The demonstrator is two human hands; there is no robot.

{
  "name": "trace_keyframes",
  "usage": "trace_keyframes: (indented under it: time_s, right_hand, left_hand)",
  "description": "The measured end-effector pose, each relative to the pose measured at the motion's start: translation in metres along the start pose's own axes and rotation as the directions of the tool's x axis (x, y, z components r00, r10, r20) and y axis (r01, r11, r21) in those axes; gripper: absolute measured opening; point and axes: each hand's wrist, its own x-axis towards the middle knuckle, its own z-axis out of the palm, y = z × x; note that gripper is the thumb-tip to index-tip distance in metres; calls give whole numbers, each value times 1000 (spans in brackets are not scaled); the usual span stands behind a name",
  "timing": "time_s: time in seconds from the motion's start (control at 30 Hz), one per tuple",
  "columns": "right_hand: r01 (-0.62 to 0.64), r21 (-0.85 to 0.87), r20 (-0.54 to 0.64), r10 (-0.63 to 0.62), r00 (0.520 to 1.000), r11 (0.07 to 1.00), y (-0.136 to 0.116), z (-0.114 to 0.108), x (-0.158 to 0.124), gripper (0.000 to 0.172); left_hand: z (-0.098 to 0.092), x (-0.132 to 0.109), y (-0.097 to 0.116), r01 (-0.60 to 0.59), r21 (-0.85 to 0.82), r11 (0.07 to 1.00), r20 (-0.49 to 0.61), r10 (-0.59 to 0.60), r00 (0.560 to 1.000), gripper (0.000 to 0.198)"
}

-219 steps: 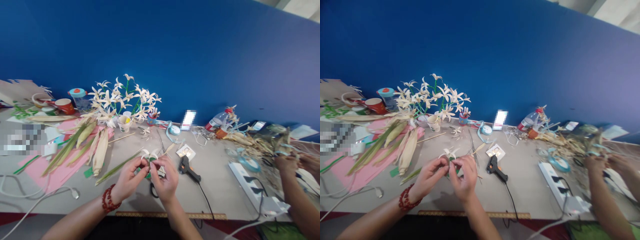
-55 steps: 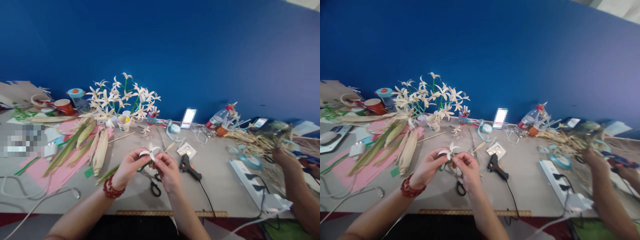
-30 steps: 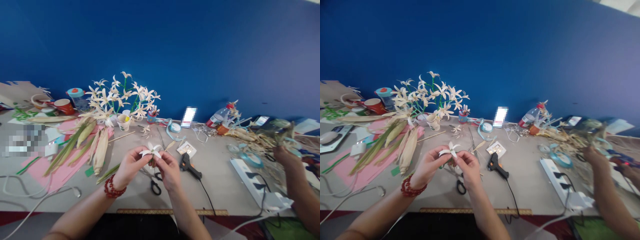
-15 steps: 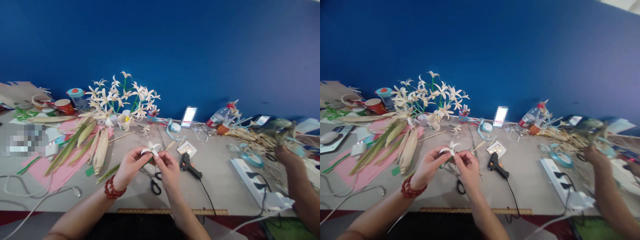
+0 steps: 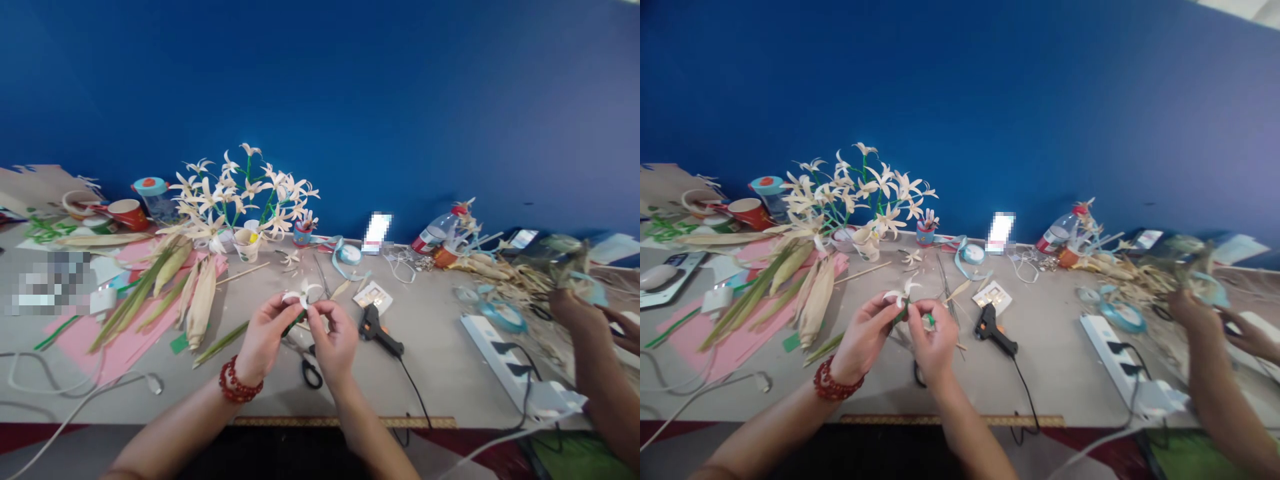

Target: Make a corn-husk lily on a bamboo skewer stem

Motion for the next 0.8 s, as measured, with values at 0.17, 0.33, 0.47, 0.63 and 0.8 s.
trace_keyframes:
  time_s: [0.17, 0.33, 0.47, 0.63, 0.8]
  right_hand:
    - [153, -169, -32, -160, 987, 974, 0, 0, -1, 9]
    - [262, -234, -13, -272, 962, 936, 6, 1, -2, 9]
    - [325, -258, 8, -334, 942, 910, 6, 0, -4, 12]
    - [371, -267, 14, -382, 924, 889, 4, -2, -6, 18]
    - [354, -227, 47, -353, 934, 907, -2, -6, -4, 18]
  left_hand:
    - [3, -3, -5, -44, -2, 999, -34, 44, 998, 14]
    - [5, -3, -8, -96, 30, 995, -27, 97, 995, 16]
    - [5, -3, -8, -125, 66, 990, -32, 127, 991, 17]
    - [7, -5, -4, -174, 138, 975, -9, 177, 984, 15]
    - [7, -6, 0, -184, 180, 966, -10, 189, 982, 18]
